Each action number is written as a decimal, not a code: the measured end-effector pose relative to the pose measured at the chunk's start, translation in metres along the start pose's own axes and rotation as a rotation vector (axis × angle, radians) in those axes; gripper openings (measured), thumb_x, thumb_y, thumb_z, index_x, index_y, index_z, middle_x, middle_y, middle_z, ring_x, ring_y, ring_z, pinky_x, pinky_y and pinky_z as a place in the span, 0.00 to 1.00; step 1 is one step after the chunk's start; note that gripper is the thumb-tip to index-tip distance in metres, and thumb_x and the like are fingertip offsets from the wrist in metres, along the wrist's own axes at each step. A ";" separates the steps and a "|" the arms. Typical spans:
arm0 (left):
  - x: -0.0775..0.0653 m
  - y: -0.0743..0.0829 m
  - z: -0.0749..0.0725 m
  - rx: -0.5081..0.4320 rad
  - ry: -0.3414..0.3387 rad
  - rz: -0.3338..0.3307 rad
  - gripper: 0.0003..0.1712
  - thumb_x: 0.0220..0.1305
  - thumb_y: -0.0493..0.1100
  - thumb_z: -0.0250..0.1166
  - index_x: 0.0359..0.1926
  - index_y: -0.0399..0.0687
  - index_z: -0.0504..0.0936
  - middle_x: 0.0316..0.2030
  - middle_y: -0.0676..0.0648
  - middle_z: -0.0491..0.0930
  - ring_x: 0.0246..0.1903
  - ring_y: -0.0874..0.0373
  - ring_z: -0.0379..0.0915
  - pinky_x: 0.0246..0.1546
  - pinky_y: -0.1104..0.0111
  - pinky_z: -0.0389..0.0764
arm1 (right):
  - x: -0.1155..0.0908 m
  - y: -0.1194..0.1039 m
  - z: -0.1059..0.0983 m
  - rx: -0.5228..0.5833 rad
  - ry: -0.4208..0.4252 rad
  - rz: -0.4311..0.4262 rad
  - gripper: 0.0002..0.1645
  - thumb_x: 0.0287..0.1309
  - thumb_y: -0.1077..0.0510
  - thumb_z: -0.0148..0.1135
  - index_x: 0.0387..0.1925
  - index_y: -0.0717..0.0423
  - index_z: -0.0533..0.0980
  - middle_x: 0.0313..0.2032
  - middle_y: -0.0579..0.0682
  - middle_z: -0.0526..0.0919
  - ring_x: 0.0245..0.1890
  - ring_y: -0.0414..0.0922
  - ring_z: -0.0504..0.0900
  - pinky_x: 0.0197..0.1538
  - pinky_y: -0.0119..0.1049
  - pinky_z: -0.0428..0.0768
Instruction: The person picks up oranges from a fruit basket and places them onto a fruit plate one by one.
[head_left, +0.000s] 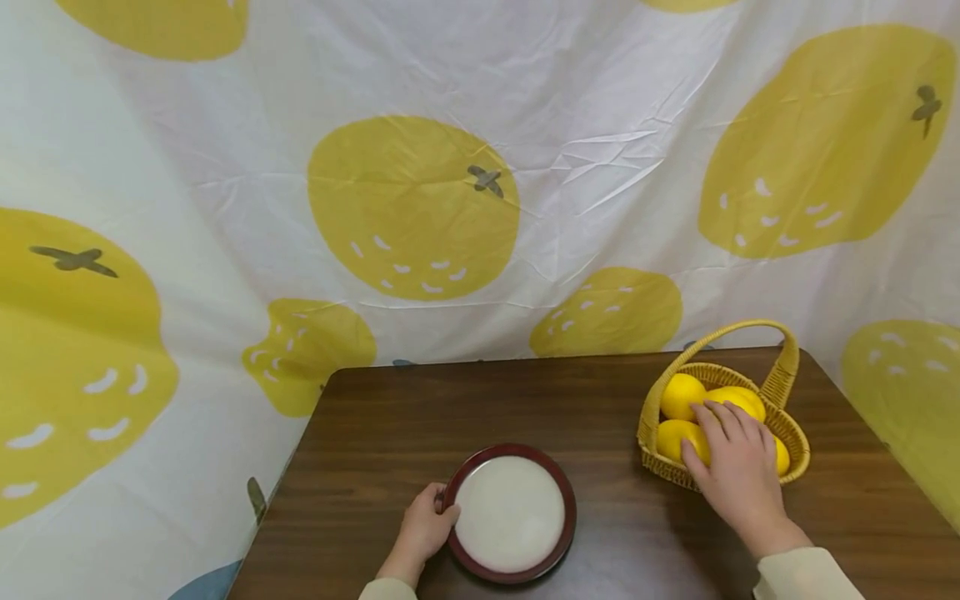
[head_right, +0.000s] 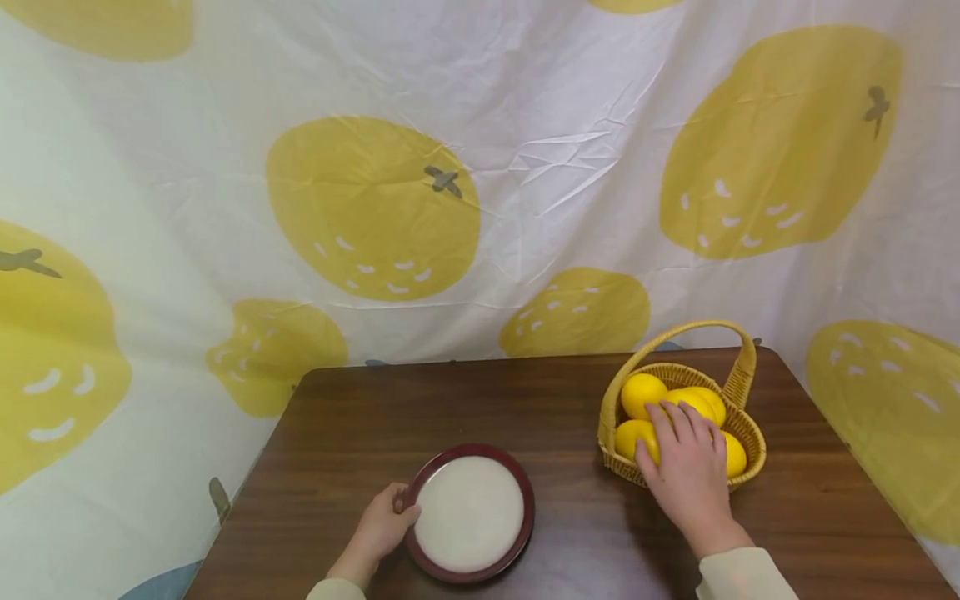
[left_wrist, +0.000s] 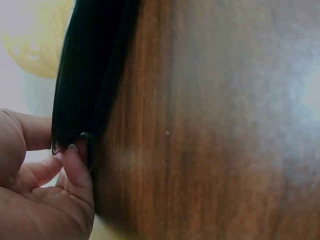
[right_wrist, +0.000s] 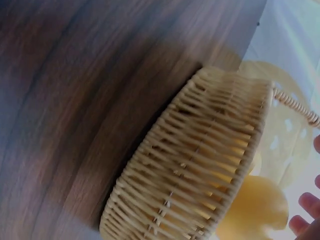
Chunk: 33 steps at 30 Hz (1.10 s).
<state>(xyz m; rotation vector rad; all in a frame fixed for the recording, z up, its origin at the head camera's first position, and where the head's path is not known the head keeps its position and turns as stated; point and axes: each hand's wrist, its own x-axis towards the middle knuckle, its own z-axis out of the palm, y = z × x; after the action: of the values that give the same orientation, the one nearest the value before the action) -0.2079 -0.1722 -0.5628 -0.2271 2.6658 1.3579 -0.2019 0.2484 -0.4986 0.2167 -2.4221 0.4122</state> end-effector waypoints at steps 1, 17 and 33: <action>0.000 0.000 0.000 0.004 0.003 0.004 0.18 0.67 0.37 0.64 0.55 0.35 0.77 0.38 0.43 0.83 0.39 0.52 0.78 0.42 0.55 0.79 | 0.001 0.003 0.000 -0.005 -0.001 0.000 0.32 0.53 0.55 0.70 0.60 0.60 0.74 0.58 0.64 0.77 0.61 0.63 0.69 0.59 0.67 0.63; -0.001 -0.002 0.002 0.029 0.020 0.003 0.18 0.67 0.38 0.64 0.56 0.36 0.77 0.37 0.44 0.83 0.38 0.53 0.79 0.41 0.56 0.80 | 0.006 0.033 -0.002 -0.073 -0.117 0.057 0.47 0.49 0.57 0.75 0.70 0.53 0.64 0.67 0.65 0.68 0.67 0.69 0.60 0.61 0.71 0.58; -0.003 -0.002 0.002 0.043 0.048 0.048 0.18 0.66 0.38 0.64 0.54 0.36 0.78 0.33 0.46 0.81 0.34 0.55 0.76 0.36 0.61 0.78 | 0.010 0.042 -0.003 -0.008 -0.234 0.157 0.53 0.51 0.62 0.71 0.76 0.55 0.55 0.73 0.68 0.59 0.63 0.74 0.63 0.56 0.76 0.59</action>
<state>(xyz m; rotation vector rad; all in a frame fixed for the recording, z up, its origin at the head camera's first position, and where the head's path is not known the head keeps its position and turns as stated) -0.2047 -0.1711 -0.5648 -0.1950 2.7540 1.3237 -0.2185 0.2883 -0.5003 0.0748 -2.6811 0.4692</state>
